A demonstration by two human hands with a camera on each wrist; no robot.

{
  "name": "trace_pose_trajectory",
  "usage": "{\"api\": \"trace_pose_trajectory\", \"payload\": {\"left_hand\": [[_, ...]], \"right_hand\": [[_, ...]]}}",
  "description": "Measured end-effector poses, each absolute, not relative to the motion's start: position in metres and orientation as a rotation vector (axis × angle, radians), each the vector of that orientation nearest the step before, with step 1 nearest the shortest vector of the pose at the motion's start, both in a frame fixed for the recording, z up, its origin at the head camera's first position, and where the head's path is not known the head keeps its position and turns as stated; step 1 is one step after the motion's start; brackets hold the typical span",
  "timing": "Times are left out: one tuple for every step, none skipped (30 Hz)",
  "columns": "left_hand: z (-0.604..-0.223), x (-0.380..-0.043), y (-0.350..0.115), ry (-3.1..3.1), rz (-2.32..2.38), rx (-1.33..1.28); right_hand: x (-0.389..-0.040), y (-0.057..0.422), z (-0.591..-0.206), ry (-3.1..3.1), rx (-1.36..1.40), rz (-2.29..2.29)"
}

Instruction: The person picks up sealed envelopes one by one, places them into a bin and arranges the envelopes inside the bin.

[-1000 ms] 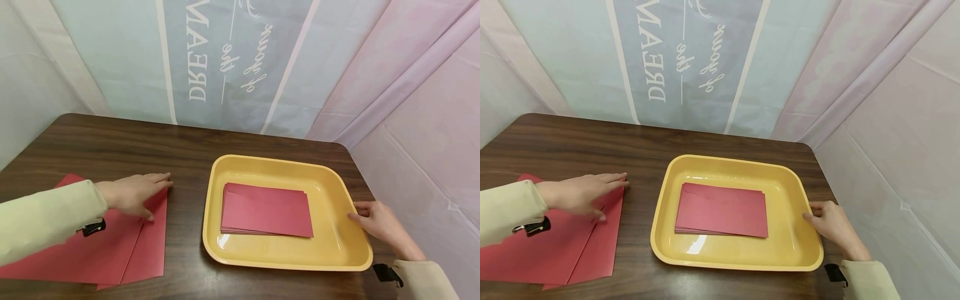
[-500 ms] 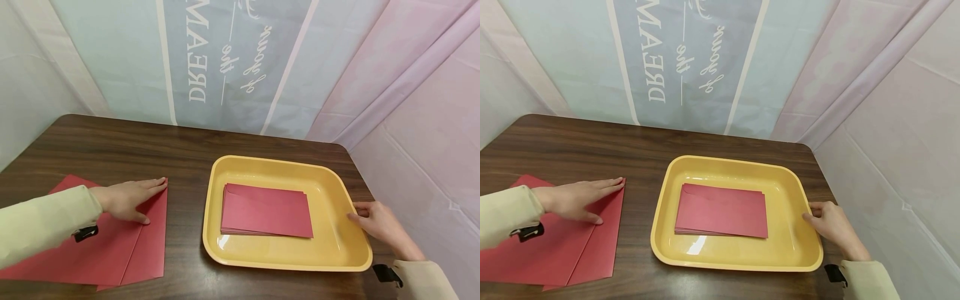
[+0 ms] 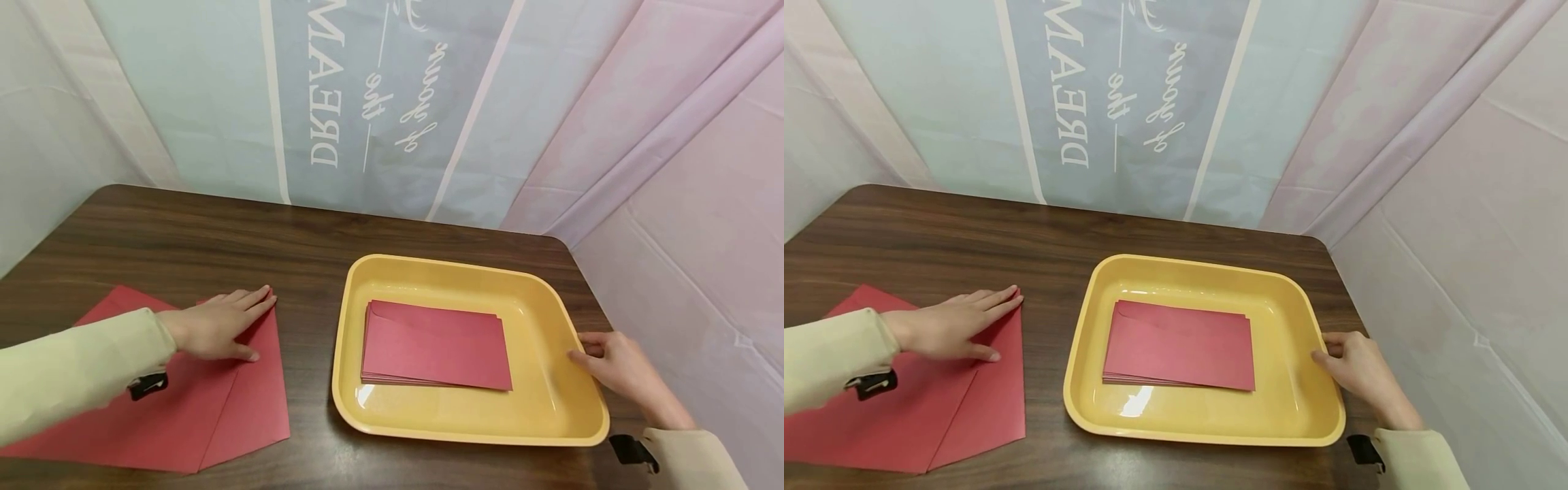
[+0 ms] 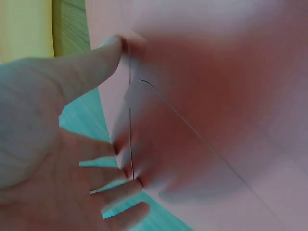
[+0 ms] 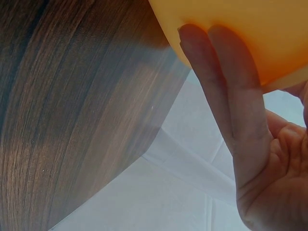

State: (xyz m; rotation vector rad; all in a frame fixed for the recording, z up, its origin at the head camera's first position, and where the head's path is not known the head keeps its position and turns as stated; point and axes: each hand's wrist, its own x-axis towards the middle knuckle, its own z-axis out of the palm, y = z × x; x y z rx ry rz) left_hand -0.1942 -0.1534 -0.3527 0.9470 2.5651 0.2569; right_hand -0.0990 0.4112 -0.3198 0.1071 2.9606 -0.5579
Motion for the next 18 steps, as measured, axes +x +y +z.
{"api": "trace_pose_trajectory", "payload": {"left_hand": [[-0.353, -0.194, -0.152, 2.576, 0.26, 0.935], [-0.353, -0.195, -0.151, 2.587, 0.261, 0.928], [-0.353, -0.195, -0.15, 2.597, 0.263, 0.917], [-0.353, -0.194, -0.15, 2.607, 0.262, 0.905], [-0.354, -0.194, -0.149, 2.618, 0.255, 0.895], [-0.354, -0.194, -0.149, 2.631, 0.243, 0.883], [-0.354, -0.194, -0.148, 2.646, 0.229, 0.873], [-0.355, -0.194, -0.147, 2.662, 0.213, 0.858], [-0.355, -0.193, -0.146, 2.679, 0.192, 0.846], [-0.356, -0.193, -0.145, 2.698, 0.17, 0.831], [-0.357, -0.192, -0.143, 2.72, 0.143, 0.822], [-0.357, -0.191, -0.142, 2.743, 0.118, 0.81], [-0.358, -0.191, -0.141, 2.77, 0.087, 0.802], [-0.36, -0.19, -0.139, 2.799, 0.05, 0.793], [-0.361, -0.19, -0.138, 2.832, 0.003, 0.794], [-0.362, -0.189, -0.137, 2.867, -0.044, 0.794], [-0.363, -0.189, -0.136, 2.898, -0.095, 0.788], [-0.363, -0.188, -0.135, 2.924, -0.146, 0.778]], "right_hand": [[-0.099, 0.411, -0.32, 2.959, 0.106, -0.56], [-0.099, 0.411, -0.32, 2.958, 0.107, -0.562], [-0.099, 0.411, -0.32, 2.958, 0.107, -0.563], [-0.099, 0.411, -0.32, 2.958, 0.107, -0.562], [-0.1, 0.411, -0.319, 2.958, 0.104, -0.565], [-0.1, 0.411, -0.319, 2.957, 0.105, -0.564], [-0.1, 0.411, -0.319, 2.956, 0.106, -0.563], [-0.1, 0.411, -0.319, 2.957, 0.109, -0.562], [-0.1, 0.411, -0.318, 2.954, 0.11, -0.563], [-0.1, 0.411, -0.318, 2.951, 0.112, -0.563], [-0.1, 0.411, -0.318, 2.95, 0.113, -0.561], [-0.1, 0.411, -0.318, 2.949, 0.116, -0.556], [-0.1, 0.411, -0.318, 2.947, 0.117, -0.553], [-0.1, 0.411, -0.318, 2.947, 0.117, -0.554], [-0.099, 0.411, -0.318, 2.945, 0.115, -0.555], [-0.099, 0.411, -0.318, 2.947, 0.114, -0.552], [-0.1, 0.411, -0.318, 2.948, 0.113, -0.552], [-0.1, 0.411, -0.317, 2.947, 0.112, -0.553]]}}
